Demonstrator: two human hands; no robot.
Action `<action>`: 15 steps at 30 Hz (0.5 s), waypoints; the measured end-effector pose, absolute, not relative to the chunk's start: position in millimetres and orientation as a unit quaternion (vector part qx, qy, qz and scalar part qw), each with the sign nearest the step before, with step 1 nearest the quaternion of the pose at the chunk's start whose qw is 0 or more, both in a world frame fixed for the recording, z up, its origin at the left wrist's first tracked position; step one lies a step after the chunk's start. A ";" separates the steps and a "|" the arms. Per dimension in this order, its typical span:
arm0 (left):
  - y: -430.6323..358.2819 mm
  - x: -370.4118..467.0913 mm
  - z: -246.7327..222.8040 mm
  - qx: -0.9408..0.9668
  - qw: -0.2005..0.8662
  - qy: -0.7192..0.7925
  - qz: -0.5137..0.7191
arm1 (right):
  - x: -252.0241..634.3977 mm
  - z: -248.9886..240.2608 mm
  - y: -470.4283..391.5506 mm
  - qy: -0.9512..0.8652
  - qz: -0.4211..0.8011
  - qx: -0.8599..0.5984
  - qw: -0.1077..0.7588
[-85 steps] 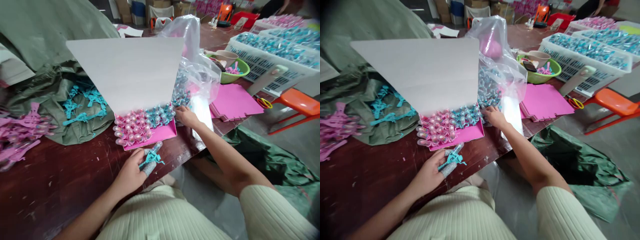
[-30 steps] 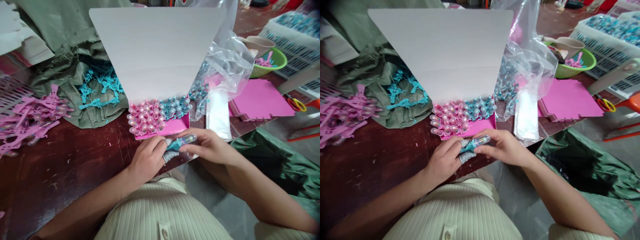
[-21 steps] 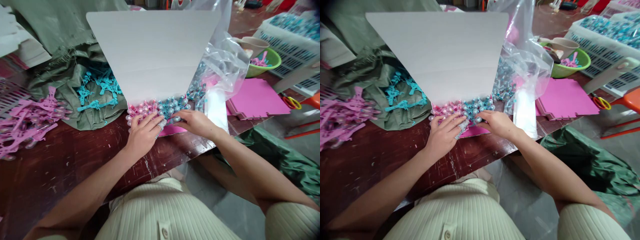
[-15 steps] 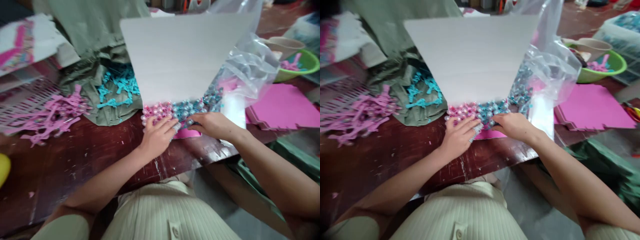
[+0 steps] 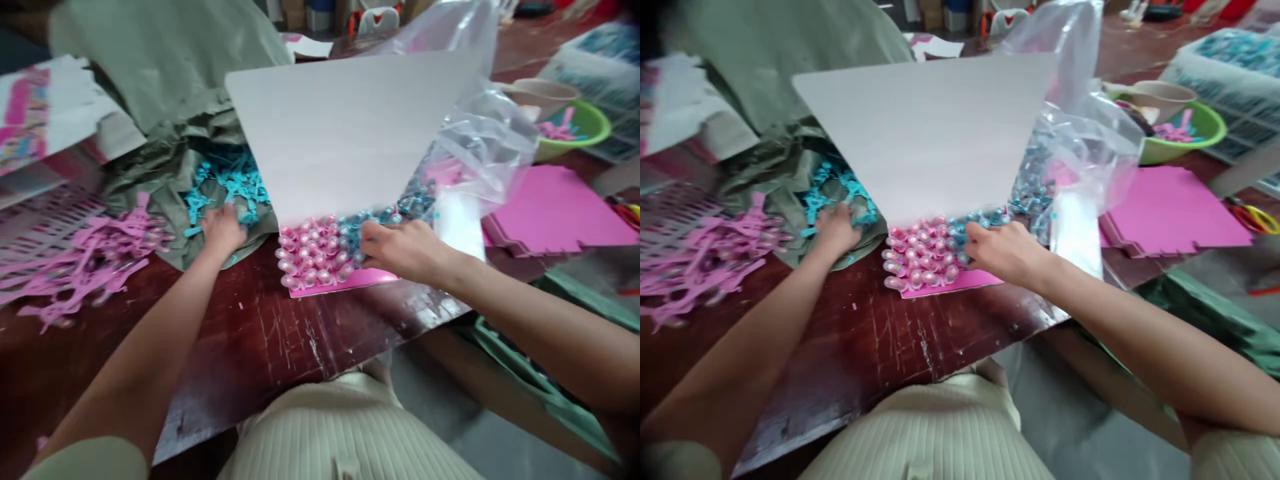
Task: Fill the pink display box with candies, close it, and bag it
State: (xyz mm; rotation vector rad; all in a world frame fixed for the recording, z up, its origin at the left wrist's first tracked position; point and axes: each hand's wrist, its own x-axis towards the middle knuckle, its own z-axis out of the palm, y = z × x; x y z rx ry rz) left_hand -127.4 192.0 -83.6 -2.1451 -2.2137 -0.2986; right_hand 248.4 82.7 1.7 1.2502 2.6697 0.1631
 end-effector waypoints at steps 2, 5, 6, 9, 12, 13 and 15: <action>204.1 -131.7 -96.7 -0.711 0.001 -0.700 -0.071 | 245.8 0.3 87.2 0.910 0.051 0.402 0.090; 202.5 -130.4 -100.1 -0.736 0.027 -0.671 -0.086 | 239.8 -8.6 84.8 0.919 0.047 0.386 0.069; 200.4 -129.3 -97.4 -0.742 0.040 -0.663 -0.091 | 238.2 -11.6 82.5 0.919 0.048 0.386 0.060; 193.4 -129.1 -80.7 -0.749 0.066 -0.650 -0.110 | 242.7 -17.4 76.6 0.921 0.042 0.388 0.018; 176.6 -139.4 -54.0 -0.722 0.086 -0.671 -0.146 | 270.8 -19.5 78.6 0.896 0.000 0.426 -0.128; 166.6 -144.3 -43.8 -0.710 0.073 -0.682 -0.158 | 285.2 -20.9 82.1 0.867 -0.014 0.460 -0.191; 140.6 -151.2 -23.7 -0.681 0.004 -0.711 -0.175 | 316.1 -27.6 94.7 0.787 -0.026 0.554 -0.270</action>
